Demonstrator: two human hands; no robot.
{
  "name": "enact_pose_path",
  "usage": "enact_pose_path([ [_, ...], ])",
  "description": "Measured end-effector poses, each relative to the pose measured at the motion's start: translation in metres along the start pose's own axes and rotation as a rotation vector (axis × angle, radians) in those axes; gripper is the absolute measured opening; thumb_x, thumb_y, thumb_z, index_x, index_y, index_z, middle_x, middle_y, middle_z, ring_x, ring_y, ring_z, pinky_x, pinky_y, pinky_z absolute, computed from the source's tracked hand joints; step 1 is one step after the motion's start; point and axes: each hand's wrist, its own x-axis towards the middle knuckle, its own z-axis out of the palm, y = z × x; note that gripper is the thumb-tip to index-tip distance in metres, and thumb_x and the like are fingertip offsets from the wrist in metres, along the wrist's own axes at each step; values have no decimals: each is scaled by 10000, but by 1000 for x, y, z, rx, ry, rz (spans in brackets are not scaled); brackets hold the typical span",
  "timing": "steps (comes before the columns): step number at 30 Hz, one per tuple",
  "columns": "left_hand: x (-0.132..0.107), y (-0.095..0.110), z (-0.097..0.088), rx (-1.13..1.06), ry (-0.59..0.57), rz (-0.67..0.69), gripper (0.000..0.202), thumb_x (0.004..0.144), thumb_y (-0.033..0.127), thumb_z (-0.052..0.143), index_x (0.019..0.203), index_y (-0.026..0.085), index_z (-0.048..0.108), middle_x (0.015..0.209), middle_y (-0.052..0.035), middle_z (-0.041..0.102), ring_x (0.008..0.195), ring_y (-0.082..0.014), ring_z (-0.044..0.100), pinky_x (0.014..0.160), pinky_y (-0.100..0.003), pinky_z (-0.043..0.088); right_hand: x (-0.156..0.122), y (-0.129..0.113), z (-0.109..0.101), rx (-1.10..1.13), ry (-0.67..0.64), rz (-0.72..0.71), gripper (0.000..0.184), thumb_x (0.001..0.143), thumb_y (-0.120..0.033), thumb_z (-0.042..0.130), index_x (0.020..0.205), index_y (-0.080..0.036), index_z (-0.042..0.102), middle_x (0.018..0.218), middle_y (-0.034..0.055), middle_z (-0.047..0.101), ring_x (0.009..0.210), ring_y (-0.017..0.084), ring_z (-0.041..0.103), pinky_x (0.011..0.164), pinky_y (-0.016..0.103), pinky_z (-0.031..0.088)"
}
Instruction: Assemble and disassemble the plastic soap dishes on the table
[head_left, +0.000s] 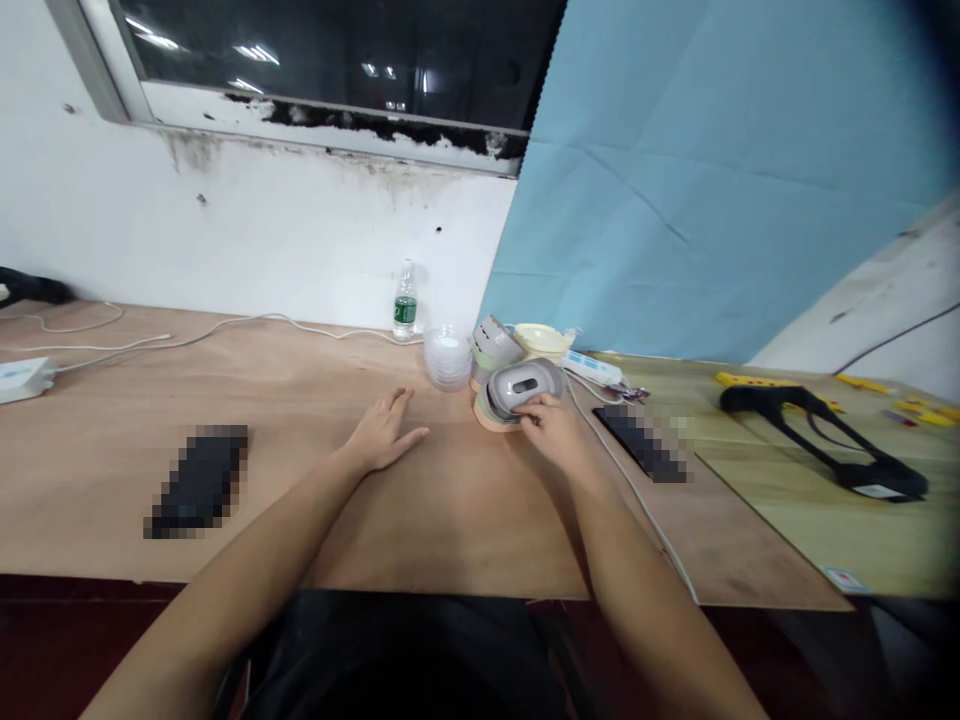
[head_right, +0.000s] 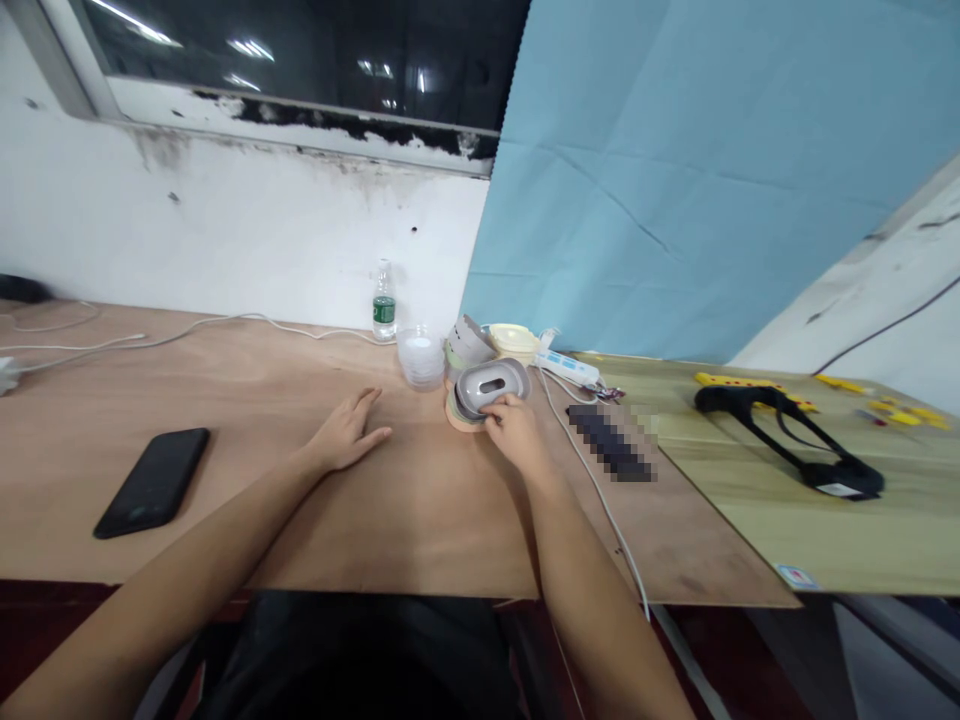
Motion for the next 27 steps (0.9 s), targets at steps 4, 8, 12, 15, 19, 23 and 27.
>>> enact_pose_path([
  [4,0,0,-1,-5,-11,6,741,867,622,373,1408,121,301,1405,-192,390,1289,-304,396,1061,-445,334,0,3,4,2,-104,21,278,777,-159,505,937,-192,730,921,58,649,850,185,592,770,289,447],
  [8,0,0,0,1,-17,8,746,865,627,369,1406,117,304,1401,-190,395,1289,-302,394,1061,-440,333,0,2,5,24,-122,20,303,760,-147,500,965,-187,720,941,60,650,855,186,597,786,295,448],
  [12,0,-1,1,7,-31,0,751,863,633,364,1405,116,307,1401,-188,397,1289,-304,393,1057,-435,337,0,2,3,54,-76,-1,321,733,-125,496,965,-188,708,956,60,646,888,192,603,792,296,453],
  [15,0,-2,1,12,-48,-10,752,860,644,353,1408,131,302,1403,-181,398,1287,-300,394,1047,-434,344,0,-1,2,115,55,-6,320,743,-123,479,973,-190,692,957,53,646,793,166,606,732,286,466],
  [19,-1,-3,3,34,-85,-53,784,844,673,347,1415,139,297,1408,-187,388,1285,-313,391,1027,-449,348,-3,-17,4,214,269,-36,294,763,-123,464,942,-196,686,918,54,650,765,167,601,704,293,475],
  [23,-2,-5,7,82,-122,-105,810,824,704,338,1424,162,283,1419,-190,377,1291,-338,377,1018,-490,326,-10,-46,19,295,249,-165,287,773,-105,453,900,-213,687,887,46,651,805,163,609,735,285,484],
  [27,-2,-8,10,154,-168,-132,827,808,721,337,1402,146,327,1421,-207,378,1312,-365,340,1032,-524,273,-17,-74,39,330,29,-361,279,793,-106,466,923,-222,684,886,40,658,811,151,612,748,268,481],
])
